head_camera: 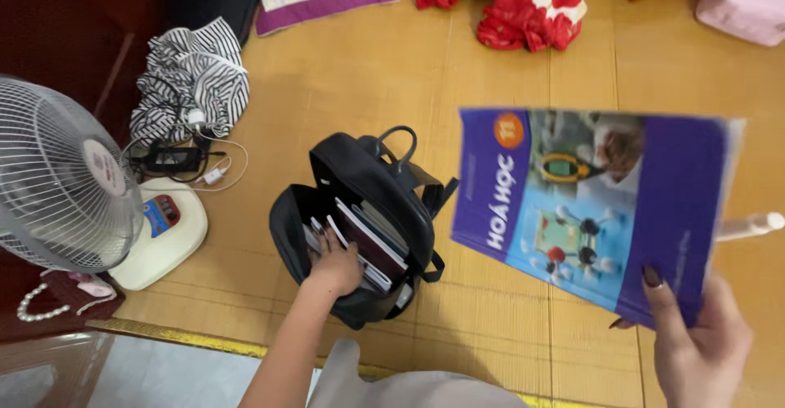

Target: The person kneels on the floor of a bedroom and packs a black backpack, placing notebooks, textbooks, and folders into it one at a time and arranging them inside the main compartment. They continue adding school books from the mat beside them until the bag is filled.

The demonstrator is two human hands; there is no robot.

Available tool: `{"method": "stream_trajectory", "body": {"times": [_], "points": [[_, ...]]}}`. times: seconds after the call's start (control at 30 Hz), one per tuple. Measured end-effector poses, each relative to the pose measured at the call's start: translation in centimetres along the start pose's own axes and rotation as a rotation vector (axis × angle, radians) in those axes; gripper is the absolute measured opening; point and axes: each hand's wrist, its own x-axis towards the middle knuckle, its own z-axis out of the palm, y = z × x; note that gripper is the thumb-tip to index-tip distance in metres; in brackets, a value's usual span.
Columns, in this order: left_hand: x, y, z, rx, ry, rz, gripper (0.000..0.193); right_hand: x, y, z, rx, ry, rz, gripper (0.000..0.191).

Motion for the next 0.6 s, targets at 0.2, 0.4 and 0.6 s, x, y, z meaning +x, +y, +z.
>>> {"method": "stream_trajectory", "body": {"times": [0.2, 0.4, 0.6], "points": [[1.8, -0.9, 0.7, 0.062, 0.006, 0.162, 0.065, 3.0, -3.6, 7.3, 0.215, -0.180, 0.037, 0.019], [1.2, -0.6, 0.3, 0.066, -0.012, 0.232, 0.069, 4.6, -6.0, 15.7, -0.090, -0.553, -0.071, 0.024], [1.5, -0.9, 0.6, 0.082, -0.011, 0.253, 0.070, 5.7, -8.2, 20.6, -0.300, -0.736, -0.289, 0.028]]}}
